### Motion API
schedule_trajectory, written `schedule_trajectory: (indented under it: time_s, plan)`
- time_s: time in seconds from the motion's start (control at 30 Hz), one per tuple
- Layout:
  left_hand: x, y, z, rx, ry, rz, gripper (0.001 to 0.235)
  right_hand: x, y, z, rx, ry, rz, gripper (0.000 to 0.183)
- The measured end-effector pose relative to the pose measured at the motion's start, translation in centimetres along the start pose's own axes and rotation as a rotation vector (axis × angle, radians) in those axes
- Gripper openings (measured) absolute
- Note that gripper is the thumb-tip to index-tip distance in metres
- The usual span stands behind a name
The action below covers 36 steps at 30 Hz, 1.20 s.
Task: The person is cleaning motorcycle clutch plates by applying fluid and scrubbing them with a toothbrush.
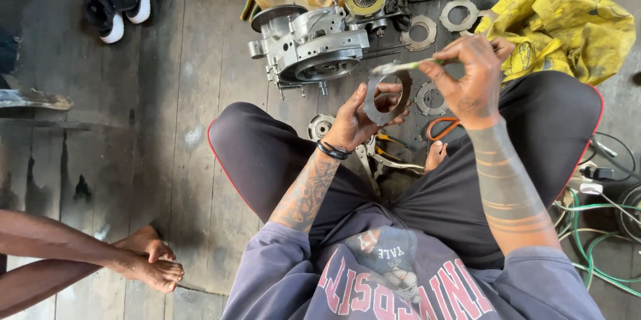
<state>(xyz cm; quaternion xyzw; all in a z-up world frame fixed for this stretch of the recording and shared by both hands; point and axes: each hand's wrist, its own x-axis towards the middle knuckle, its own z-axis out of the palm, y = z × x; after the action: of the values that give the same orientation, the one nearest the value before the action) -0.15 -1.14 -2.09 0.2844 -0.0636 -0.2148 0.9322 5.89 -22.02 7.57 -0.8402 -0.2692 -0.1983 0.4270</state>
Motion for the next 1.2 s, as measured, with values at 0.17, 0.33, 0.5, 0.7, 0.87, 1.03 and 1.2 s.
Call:
schedule_trajectory:
  time_s: [0.17, 0.33, 0.5, 0.7, 0.87, 1.03, 1.2]
  plan:
    - [-0.2, 0.2, 0.9, -0.081, 0.022, -0.007, 0.075, -0.1, -0.2, 0.4, -0.011, -0.046, 0.02, 0.033]
    - [0.1, 0.7, 1.0, -0.099, 0.062, -0.017, 0.08, -0.4, 1.4, 0.6, -0.017, -0.054, 0.05, 0.034]
    - [0.2, 1.0, 1.3, -0.095, 0.099, -0.023, 0.086, 0.0, -0.4, 1.0, 0.062, -0.165, -0.024, 0.033]
    - [0.3, 1.0, 1.4, -0.157, 0.145, -0.016, 0.079, 0.3, -0.7, 0.7, 0.047, -0.124, 0.007, 0.032]
    - [0.3, 0.9, 0.5, -0.155, 0.169, 0.004, 0.082, 0.1, 0.3, 0.8, 0.007, -0.181, -0.01, 0.034]
    - [0.5, 1.0, -0.1, -0.212, 0.177, 0.028, 0.086, -0.2, 0.1, 0.8, 0.028, -0.246, -0.032, 0.033]
    - [0.0, 2.5, 1.0, -0.254, 0.163, 0.089, 0.087, 0.1, 0.2, 0.6, 0.046, -0.242, 0.006, 0.032]
